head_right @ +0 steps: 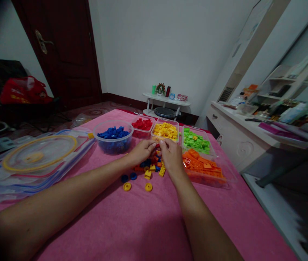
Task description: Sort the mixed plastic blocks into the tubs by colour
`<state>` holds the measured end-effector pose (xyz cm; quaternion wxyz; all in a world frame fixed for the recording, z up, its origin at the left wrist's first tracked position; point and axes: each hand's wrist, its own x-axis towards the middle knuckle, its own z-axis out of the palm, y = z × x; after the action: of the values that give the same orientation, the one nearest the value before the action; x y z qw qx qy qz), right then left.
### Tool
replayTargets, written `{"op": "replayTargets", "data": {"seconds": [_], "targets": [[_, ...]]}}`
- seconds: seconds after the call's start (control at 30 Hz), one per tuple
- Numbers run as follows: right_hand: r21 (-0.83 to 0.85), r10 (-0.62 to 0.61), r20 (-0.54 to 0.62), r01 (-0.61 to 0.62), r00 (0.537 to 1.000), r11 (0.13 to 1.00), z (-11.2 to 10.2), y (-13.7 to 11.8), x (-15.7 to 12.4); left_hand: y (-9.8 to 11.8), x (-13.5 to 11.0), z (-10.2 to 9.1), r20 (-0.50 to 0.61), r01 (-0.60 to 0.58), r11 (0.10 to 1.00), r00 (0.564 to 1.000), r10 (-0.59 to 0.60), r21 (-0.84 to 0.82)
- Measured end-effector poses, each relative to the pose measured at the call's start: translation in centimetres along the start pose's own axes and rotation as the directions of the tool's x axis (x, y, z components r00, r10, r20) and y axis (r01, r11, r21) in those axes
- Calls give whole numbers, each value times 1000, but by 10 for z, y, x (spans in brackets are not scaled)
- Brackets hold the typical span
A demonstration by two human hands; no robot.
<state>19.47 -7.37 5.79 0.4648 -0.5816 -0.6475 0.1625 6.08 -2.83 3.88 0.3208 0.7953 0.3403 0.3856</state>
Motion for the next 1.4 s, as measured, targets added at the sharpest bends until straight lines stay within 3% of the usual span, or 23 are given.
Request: {"op": "replayTargets", "data": {"seconds": [0.27, 0.43, 0.57, 0.7, 0.83, 0.97, 1.07, 1.17, 1.27, 1.33, 1.4], "targets": [[38, -23, -55, 25, 998, 999, 6, 9, 3, -3, 3, -7, -93, -19, 1000, 995, 17, -14], [15, -3, -113, 5, 994, 1000, -1, 6, 7, -12, 5, -9, -174, 64, 997, 982, -72, -51], [4, -1, -170, 2, 985, 1000, -13, -1, 10, -13, 4, -9, -124, 99, 995, 988, -97, 11], [-15, -15, -155, 13, 988, 1000, -20, -5, 11, -17, 3, -8, -35, 66, 983, 998, -61, 172], [-76, -64, -119, 55, 991, 996, -17, -2, 12, -24, 3, -4, 106, -122, 940, 990, 92, 320], [-141, -84, -117, 67, 990, 988, -16, -3, 12, -26, 4, -3, 243, -319, 848, 942, 233, 423], [-157, -76, -118, 57, 990, 986, -17, -6, 10, -23, 3, -5, 255, -293, 832, 948, 190, 471], [-192, -87, -105, 66, 991, 979, -18, -5, 9, -19, 0, -8, 199, -177, 860, 976, 91, 479], [-229, -83, -97, 59, 992, 972, -19, -3, 11, -18, 2, -11, 25, -19, 936, 1000, 11, 352], [-198, -48, -87, 30, 995, 980, -22, -5, 12, -18, 6, -12, -79, 85, 991, 994, -77, 107], [-68, 24, -55, -28, 998, 997, -25, -11, 12, -16, 10, -12, -93, 193, 952, 971, -220, -237]]}}
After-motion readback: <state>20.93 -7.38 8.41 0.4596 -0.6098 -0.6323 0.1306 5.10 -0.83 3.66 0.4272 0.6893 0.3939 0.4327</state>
